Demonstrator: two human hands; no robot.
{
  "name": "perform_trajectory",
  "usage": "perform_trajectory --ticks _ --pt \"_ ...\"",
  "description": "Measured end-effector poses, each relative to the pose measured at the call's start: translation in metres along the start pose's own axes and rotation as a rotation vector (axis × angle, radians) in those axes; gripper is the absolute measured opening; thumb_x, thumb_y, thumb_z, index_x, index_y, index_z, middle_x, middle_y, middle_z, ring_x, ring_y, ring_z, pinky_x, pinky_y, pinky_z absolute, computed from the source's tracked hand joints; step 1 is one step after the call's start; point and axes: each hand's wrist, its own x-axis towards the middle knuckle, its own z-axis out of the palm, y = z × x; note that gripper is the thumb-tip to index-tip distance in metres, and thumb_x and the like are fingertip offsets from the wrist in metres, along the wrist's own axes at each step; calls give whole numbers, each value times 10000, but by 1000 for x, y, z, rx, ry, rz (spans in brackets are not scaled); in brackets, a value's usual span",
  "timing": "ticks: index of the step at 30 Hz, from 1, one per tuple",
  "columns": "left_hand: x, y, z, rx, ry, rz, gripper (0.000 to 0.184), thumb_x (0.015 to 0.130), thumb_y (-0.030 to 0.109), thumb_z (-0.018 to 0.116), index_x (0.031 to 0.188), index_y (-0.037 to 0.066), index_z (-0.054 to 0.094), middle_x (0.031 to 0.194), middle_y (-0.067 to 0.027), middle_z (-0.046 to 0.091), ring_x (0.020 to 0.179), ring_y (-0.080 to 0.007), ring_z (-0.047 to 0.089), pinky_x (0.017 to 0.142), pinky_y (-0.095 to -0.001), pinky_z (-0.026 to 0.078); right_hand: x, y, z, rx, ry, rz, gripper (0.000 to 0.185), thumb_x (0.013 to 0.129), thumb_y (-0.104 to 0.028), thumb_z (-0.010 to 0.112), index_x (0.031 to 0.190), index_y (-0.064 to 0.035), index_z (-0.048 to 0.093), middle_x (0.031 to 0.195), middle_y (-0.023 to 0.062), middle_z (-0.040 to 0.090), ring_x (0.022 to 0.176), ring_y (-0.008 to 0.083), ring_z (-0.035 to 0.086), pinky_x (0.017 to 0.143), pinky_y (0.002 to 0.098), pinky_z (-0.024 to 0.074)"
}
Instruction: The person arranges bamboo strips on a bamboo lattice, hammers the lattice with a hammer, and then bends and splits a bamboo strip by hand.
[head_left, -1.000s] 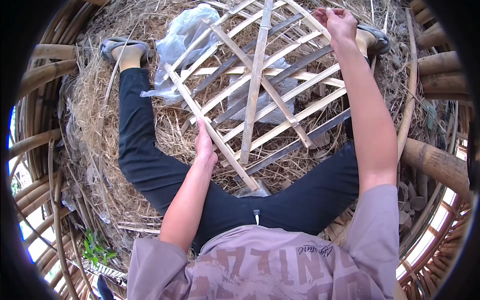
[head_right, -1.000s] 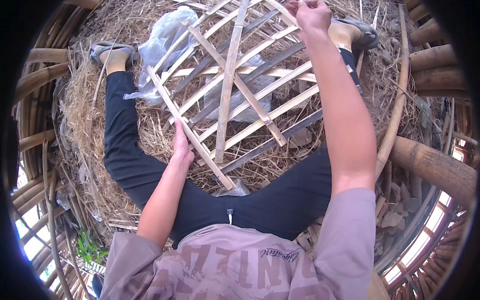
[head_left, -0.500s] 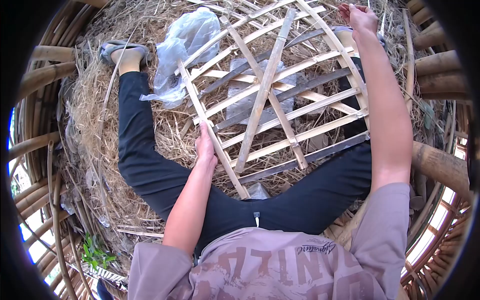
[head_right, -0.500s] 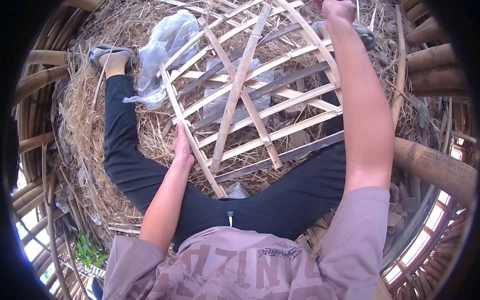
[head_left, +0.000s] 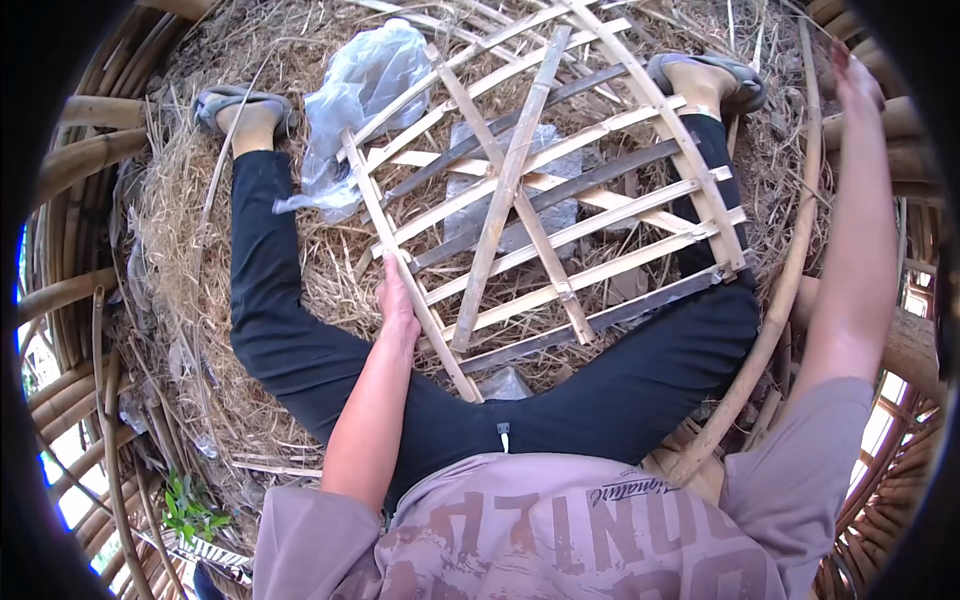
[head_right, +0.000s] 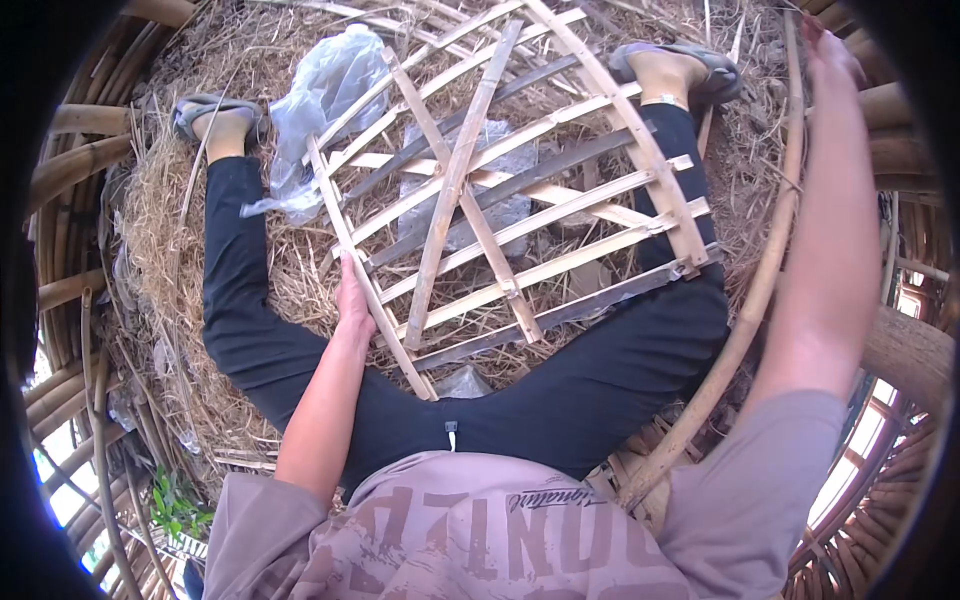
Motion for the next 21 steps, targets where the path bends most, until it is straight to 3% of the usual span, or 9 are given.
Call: perform_trajectory --ticks 4,7,11,14,15,17,19,20,21 --pt "-1 2 0 -13 -9 -22 499 880 604 568 889 113 655 706 4 546 581 -122 511 541 -296 440 29 -65 -49 -55 5 -23 195 963 -34 506 1104 92 555 1133 202 635 1050 280 641 970 362 524" --pt "-8 6 4 6 -11 -61 532 869 634 559 973 121 651 802 4 557 690 -119 520 616 -311 456 177 -36 -116 45 -173 -181 229 969 -58 505 1134 96 544 1176 209 618 1100 297 615 1011 362 496" --pt "-7 3 -1 -4 -52 -20 511 886 621 546 988 130 647 813 13 554 720 -117 514 656 -312 456 23 -67 -85 -568 380 -661 563 856 -333 659 1235 61 524 1250 226 580 1221 331 515 1021 382 447" --pt "-7 2 0 -22 -61 -34 496 895 614 537 975 137 647 806 19 552 708 -115 504 658 -310 450 48 -40 -117 -1350 626 -748 619 807 -386 719 1217 44 545 1268 219 566 1209 358 527 930 382 524" --pt "-6 0 0 -27 -59 -33 499 896 617 533 958 135 647 801 22 550 699 -111 498 657 -304 444 75 -17 -138 -1489 405 -591 621 814 -414 696 1218 33 548 1241 225 584 1185 382 541 930 384 516" --pt "-8 3 2 -1 -77 -37 453 909 613 509 971 176 608 788 30 507 680 -111 477 633 -305 438 59 4 -139 -1396 -21 -124 614 831 -445 650 1228 13 550 1189 243 612 1144 400 568 925 382 506" --pt "-8 3 -1 16 -98 -60 434 916 614 493 1003 199 585 805 34 484 708 -114 466 648 -317 436 1 12 -107 -1430 -214 -173 542 865 -424 606 1223 -19 571 1142 245 633 1069 369 616 899 391 503" --pt "-8 4 0 18 -102 -50 437 914 617 493 1010 200 585 813 36 484 721 -114 466 660 -319 436 -18 19 -91 -1674 -206 -535 483 889 -402 585 1210 -41 591 1119 234 645 1010 344 650 878 404 502" --pt "-11 5 2 19 -107 -40 441 913 620 494 1016 201 585 821 37 484 734 -115 466 672 -322 435 -58 22 -65 -1524 -276 -571 477 878 -382 597 1204 -33 587 1103 221 652 997 337 656 862 398 509"
